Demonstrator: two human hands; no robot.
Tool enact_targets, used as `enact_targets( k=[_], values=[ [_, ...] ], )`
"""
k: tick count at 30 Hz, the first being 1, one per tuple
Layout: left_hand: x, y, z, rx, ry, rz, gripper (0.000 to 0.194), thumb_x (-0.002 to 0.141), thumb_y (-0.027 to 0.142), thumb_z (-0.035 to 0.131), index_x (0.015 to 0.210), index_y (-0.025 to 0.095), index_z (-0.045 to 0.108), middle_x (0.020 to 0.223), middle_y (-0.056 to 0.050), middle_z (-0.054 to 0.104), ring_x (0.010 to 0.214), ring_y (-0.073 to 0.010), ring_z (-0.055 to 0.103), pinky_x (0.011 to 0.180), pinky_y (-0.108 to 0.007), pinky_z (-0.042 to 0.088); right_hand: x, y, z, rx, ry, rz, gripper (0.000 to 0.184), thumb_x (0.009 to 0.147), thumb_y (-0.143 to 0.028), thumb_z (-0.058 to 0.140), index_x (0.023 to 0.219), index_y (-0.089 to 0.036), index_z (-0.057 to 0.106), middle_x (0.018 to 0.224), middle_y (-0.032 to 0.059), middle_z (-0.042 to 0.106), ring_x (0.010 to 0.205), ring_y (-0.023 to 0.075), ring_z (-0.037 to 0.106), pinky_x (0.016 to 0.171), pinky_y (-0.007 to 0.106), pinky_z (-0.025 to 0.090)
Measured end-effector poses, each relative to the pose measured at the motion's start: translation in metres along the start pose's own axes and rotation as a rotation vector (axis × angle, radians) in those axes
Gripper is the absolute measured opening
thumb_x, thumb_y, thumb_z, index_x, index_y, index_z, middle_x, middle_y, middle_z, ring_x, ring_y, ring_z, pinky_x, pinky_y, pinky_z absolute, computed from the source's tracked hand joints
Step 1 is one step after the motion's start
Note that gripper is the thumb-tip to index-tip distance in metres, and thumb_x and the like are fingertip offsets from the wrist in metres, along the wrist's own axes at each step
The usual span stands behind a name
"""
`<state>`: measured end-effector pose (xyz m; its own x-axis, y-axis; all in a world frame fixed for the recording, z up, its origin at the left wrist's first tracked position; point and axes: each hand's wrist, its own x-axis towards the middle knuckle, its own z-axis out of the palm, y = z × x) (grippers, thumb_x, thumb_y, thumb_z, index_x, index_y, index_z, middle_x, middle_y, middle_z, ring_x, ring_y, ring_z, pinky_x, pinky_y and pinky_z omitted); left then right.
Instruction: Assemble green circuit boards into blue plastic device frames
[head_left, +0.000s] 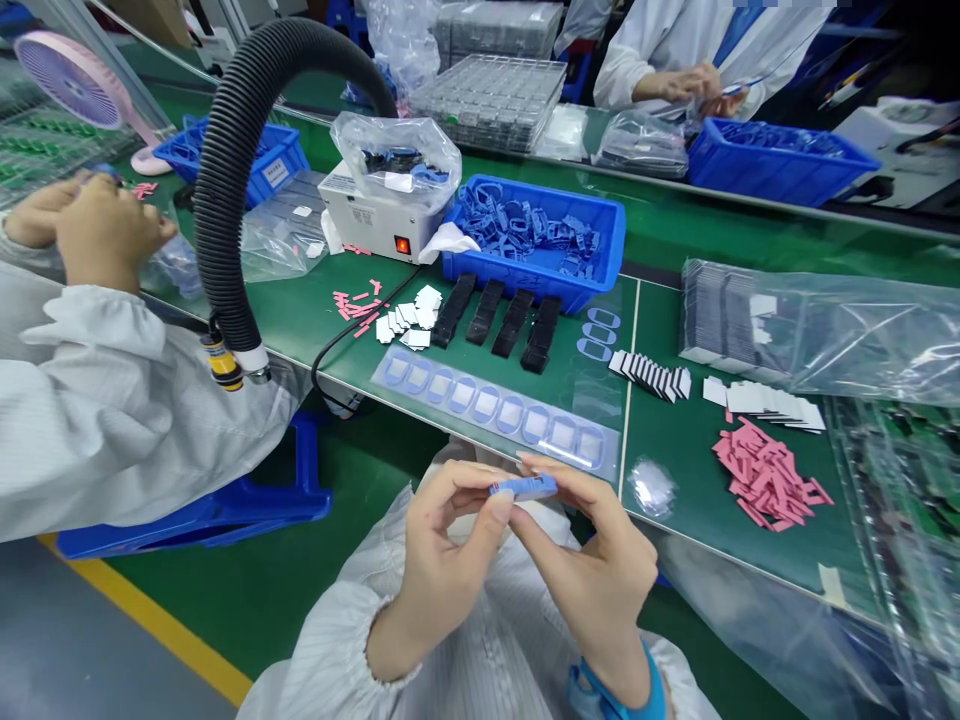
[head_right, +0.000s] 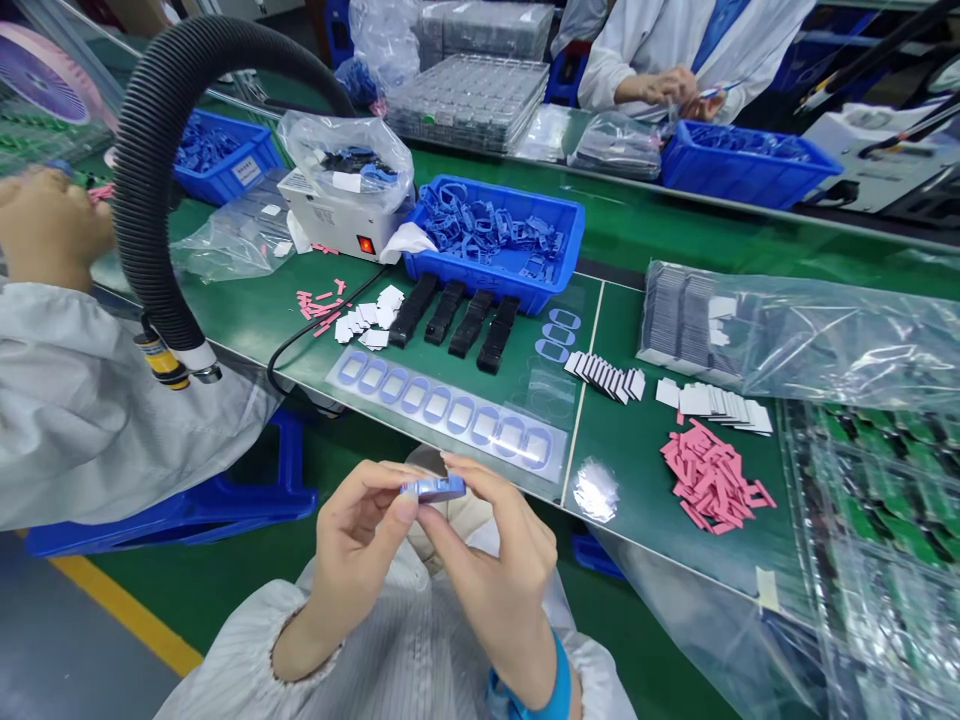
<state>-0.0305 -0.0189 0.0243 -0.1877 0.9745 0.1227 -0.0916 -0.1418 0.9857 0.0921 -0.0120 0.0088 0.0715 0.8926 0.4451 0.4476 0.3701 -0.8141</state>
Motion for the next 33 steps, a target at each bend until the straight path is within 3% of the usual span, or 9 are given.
enact_targets(
  k=[6,11,16,23,25,28,31,33],
  values=[
    [-0.004,-0.006,0.003,-0.106,0.05,0.012,0.004,0.084,0.019,0.065,0.087,0.021,0.067,0.085,-0.004,0.073,0.082,-0.0178,0.072,0.07,-0.027,0.06,0.001,0.002,0.004,-0.025,0.025,-0.075,0.038,0.073,-0.016,0.076,0.107,-0.024,0.06,0.101,0.0063,0.073,0.096,0.0262,0.07,0.084,0.041,0.059],
    [-0.005,-0.009,0.004,-0.15,0.001,0.029,0.007,0.084,0.017,0.064,0.088,0.021,0.068,0.086,-0.004,0.074,0.084,-0.0182,0.072,0.071,-0.028,0.059,0.004,-0.003,0.001,0.077,0.023,0.079,0.025,0.074,-0.017,0.074,0.095,-0.023,0.062,0.096,0.0058,0.074,0.092,0.0234,0.071,0.079,0.037,0.061],
    [-0.003,-0.011,-0.001,0.013,0.007,0.154,0.005,0.085,0.02,0.064,0.087,0.021,0.068,0.076,-0.004,0.072,0.072,-0.0162,0.069,0.063,-0.027,0.058,0.007,-0.01,-0.005,0.168,0.002,0.162,0.014,0.07,-0.016,0.077,0.079,-0.023,0.068,0.085,0.0033,0.077,0.079,0.0227,0.074,0.073,0.034,0.063],
    [0.002,-0.015,-0.013,0.083,0.006,0.218,0.003,0.083,0.022,0.066,0.082,0.02,0.067,0.067,-0.002,0.07,0.061,-0.0144,0.064,0.056,-0.025,0.051,0.015,-0.005,-0.016,0.243,-0.272,0.239,0.009,0.074,-0.016,0.073,0.079,-0.023,0.072,0.088,0.0038,0.078,0.082,0.0246,0.075,0.073,0.036,0.064],
    [0.003,-0.016,-0.015,0.076,0.009,0.228,0.004,0.083,0.023,0.066,0.082,0.02,0.067,0.067,-0.002,0.071,0.061,-0.0146,0.065,0.056,-0.025,0.052,0.017,-0.004,-0.018,0.261,-0.323,0.196,0.012,0.076,-0.014,0.07,0.083,-0.023,0.073,0.09,0.0036,0.078,0.083,0.0237,0.075,0.074,0.035,0.064],
    [0.005,-0.015,-0.017,0.053,-0.01,0.228,0.004,0.081,0.024,0.069,0.084,0.021,0.07,0.07,-0.003,0.075,0.065,-0.0169,0.07,0.06,-0.028,0.056,0.017,-0.003,-0.022,0.234,-0.291,0.088,0.018,0.078,-0.011,0.068,0.087,-0.025,0.073,0.092,0.0021,0.078,0.082,0.0213,0.075,0.073,0.032,0.064],
    [0.01,-0.01,-0.022,0.021,-0.098,0.17,0.009,0.081,0.027,0.07,0.084,0.021,0.075,0.079,-0.008,0.08,0.073,-0.0211,0.075,0.066,-0.031,0.061,0.016,0.002,-0.028,0.128,-0.224,-0.12,0.031,0.078,-0.004,0.065,0.098,-0.027,0.072,0.096,0.0012,0.077,0.089,0.0224,0.074,0.077,0.035,0.063],
    [0.013,-0.007,-0.027,-0.017,-0.191,0.054,0.014,0.08,0.032,0.07,0.085,0.022,0.078,0.088,-0.01,0.08,0.08,-0.0248,0.076,0.068,-0.034,0.063,0.014,0.007,-0.032,0.039,-0.216,-0.289,0.044,0.076,0.0,0.064,0.11,-0.029,0.068,0.103,0.0011,0.075,0.095,0.0244,0.072,0.081,0.038,0.062]
  ],
)
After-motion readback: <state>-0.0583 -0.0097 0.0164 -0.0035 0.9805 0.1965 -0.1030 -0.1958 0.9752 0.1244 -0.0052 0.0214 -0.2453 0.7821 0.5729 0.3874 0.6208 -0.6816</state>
